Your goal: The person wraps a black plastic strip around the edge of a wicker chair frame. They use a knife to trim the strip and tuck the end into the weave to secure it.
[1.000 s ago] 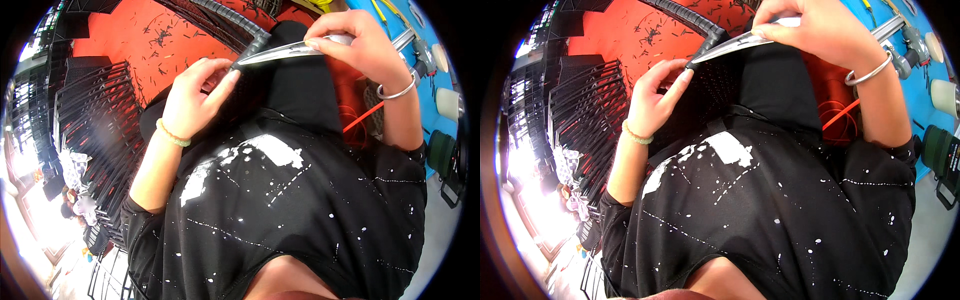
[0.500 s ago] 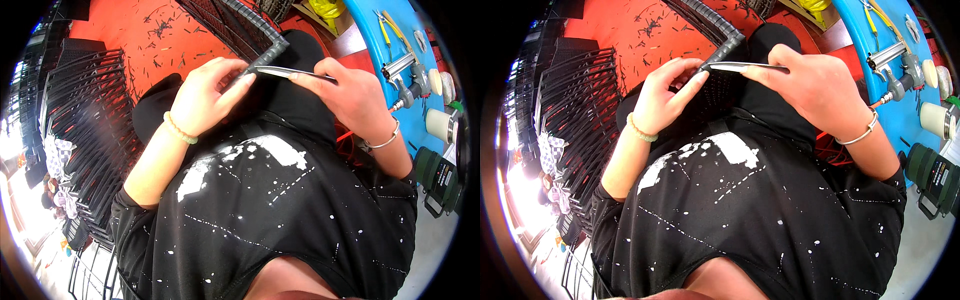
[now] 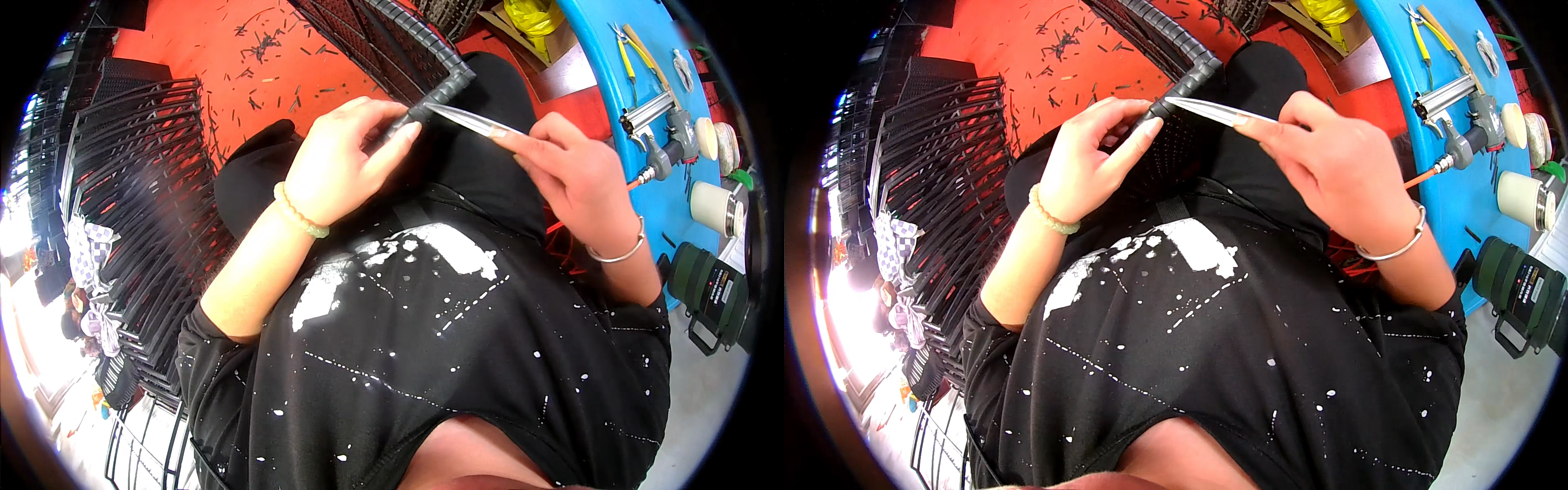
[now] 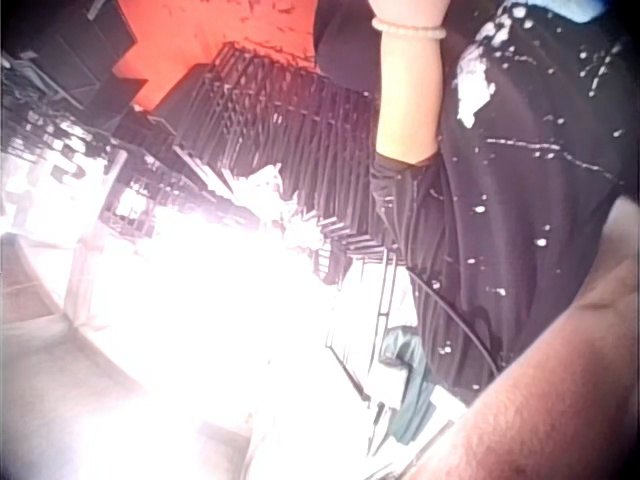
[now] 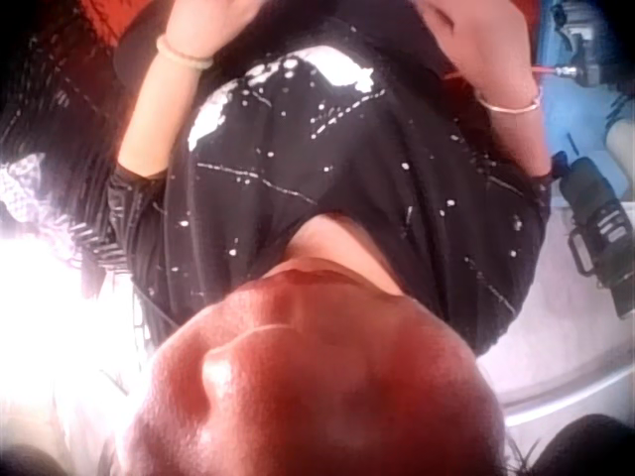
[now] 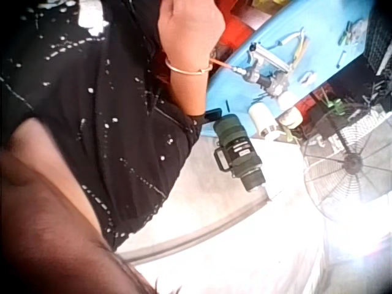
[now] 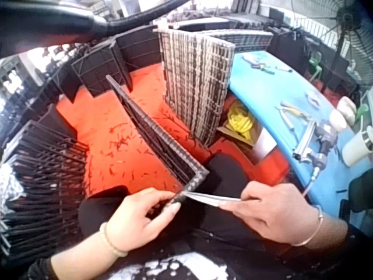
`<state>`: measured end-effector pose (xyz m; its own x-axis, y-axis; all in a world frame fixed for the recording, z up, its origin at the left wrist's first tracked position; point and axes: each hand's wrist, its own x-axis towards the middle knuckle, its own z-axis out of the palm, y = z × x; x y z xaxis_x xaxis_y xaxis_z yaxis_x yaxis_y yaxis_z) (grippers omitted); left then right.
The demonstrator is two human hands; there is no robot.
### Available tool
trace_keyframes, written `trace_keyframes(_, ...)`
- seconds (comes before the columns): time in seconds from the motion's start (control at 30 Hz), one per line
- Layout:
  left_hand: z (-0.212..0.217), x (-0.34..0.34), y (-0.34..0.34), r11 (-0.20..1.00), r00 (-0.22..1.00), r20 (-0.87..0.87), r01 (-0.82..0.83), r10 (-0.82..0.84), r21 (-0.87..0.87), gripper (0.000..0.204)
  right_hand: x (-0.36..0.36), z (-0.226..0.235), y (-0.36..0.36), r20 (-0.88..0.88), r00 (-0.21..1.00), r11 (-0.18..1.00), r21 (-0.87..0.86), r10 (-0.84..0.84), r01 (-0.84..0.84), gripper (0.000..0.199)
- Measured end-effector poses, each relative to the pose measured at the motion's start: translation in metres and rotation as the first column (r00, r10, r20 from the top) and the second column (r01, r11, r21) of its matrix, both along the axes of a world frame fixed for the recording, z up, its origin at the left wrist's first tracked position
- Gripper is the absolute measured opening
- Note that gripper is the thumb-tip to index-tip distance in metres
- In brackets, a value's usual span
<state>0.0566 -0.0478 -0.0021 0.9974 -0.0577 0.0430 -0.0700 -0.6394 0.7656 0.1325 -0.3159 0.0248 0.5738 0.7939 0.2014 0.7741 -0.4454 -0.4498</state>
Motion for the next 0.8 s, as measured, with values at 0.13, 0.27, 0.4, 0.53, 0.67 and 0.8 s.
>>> trace_keyframes(0.13, 0.000, 0.001, 0.000, 1.000, 1.000, -0.003, 0.012, -0.012, -0.003, 0.021, 0.007, 0.006, 0.002, 0.033, 0.999, 0.999, -0.012, 0.031, -0.031, 0.029)
trace_keyframes(0.27, 0.000, 0.001, -0.001, 1.000, 1.000, -0.010, 0.007, -0.007, -0.011, 0.021, 0.012, 0.013, 0.004, 0.027, 0.997, 0.997, -0.030, 0.073, -0.072, 0.029)
trace_keyframes(0.4, 0.001, 0.000, -0.001, 1.000, 1.000, -0.021, -0.002, 0.002, -0.022, 0.020, 0.022, 0.016, 0.004, -0.027, 0.991, 0.991, -0.031, 0.127, -0.128, 0.028)
trace_keyframes(0.53, 0.000, 0.000, 0.000, 0.999, 0.999, -0.031, -0.006, 0.005, -0.044, 0.019, 0.030, 0.011, 0.007, -0.072, 0.987, 0.989, 0.039, 0.146, -0.144, 0.027)
trace_keyframes(0.67, 0.000, 0.001, -0.002, 0.998, 1.000, -0.029, -0.006, 0.004, -0.069, 0.020, 0.025, 0.009, 0.004, -0.119, 0.985, 0.992, 0.017, 0.125, -0.124, 0.026)
trace_keyframes(0.8, 0.002, 0.001, -0.003, 0.998, 0.999, -0.032, -0.011, 0.009, -0.067, 0.020, 0.034, 0.007, 0.002, -0.114, 0.977, 0.984, 0.036, 0.178, -0.175, 0.027)
